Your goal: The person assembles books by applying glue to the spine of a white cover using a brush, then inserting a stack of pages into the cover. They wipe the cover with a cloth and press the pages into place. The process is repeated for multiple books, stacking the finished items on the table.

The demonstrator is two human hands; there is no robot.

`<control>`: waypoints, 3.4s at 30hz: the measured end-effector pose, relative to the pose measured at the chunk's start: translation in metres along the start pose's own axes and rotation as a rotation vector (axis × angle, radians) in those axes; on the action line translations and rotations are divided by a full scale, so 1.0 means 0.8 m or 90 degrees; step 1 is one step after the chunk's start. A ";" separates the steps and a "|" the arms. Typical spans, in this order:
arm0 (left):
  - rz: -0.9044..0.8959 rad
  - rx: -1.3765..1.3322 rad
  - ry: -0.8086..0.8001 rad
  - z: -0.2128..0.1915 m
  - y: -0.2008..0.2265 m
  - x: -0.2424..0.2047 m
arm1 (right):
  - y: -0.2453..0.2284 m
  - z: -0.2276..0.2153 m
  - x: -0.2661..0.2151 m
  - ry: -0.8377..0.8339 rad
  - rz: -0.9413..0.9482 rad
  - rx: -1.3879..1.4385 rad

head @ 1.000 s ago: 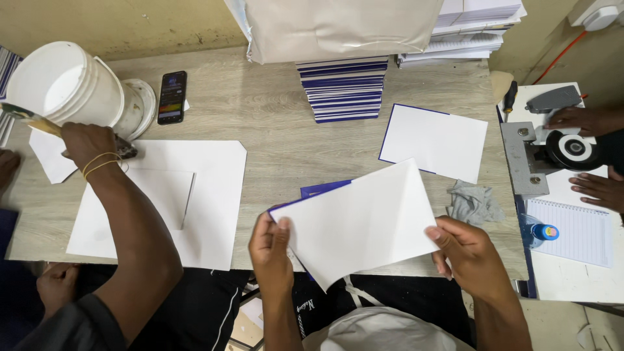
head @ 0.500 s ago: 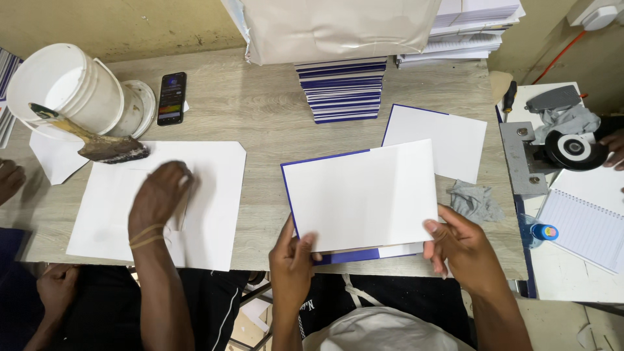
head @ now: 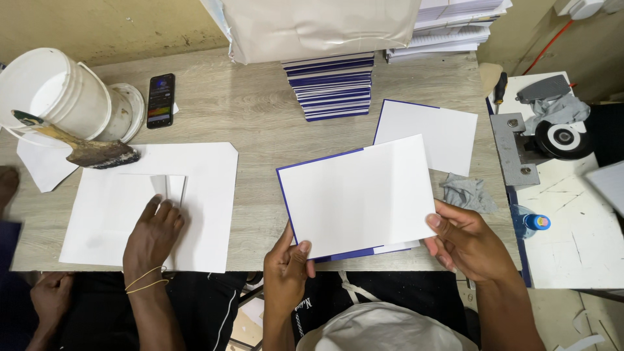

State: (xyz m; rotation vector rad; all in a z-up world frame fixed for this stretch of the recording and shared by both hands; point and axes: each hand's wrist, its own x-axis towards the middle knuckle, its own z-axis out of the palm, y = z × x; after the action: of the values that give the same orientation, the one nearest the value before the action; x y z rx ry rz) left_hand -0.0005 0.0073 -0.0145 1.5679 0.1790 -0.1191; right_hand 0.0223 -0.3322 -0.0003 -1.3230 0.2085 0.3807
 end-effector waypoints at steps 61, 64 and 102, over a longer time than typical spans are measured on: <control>0.433 0.780 -0.132 0.164 -0.047 0.027 | 0.073 0.006 0.048 0.241 -0.269 -0.576; 0.461 0.721 -0.165 0.156 -0.060 0.013 | 0.048 0.009 0.105 0.183 -0.248 -0.698; 0.622 0.708 -0.034 0.148 -0.076 0.018 | 0.012 0.182 0.264 -0.301 -0.397 -0.686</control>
State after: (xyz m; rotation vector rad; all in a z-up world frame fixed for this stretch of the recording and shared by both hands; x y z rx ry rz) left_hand 0.0064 -0.1109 -0.0773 2.5631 -0.8410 0.6067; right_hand 0.2034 -0.1572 -0.0504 -2.1854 -0.9150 0.2499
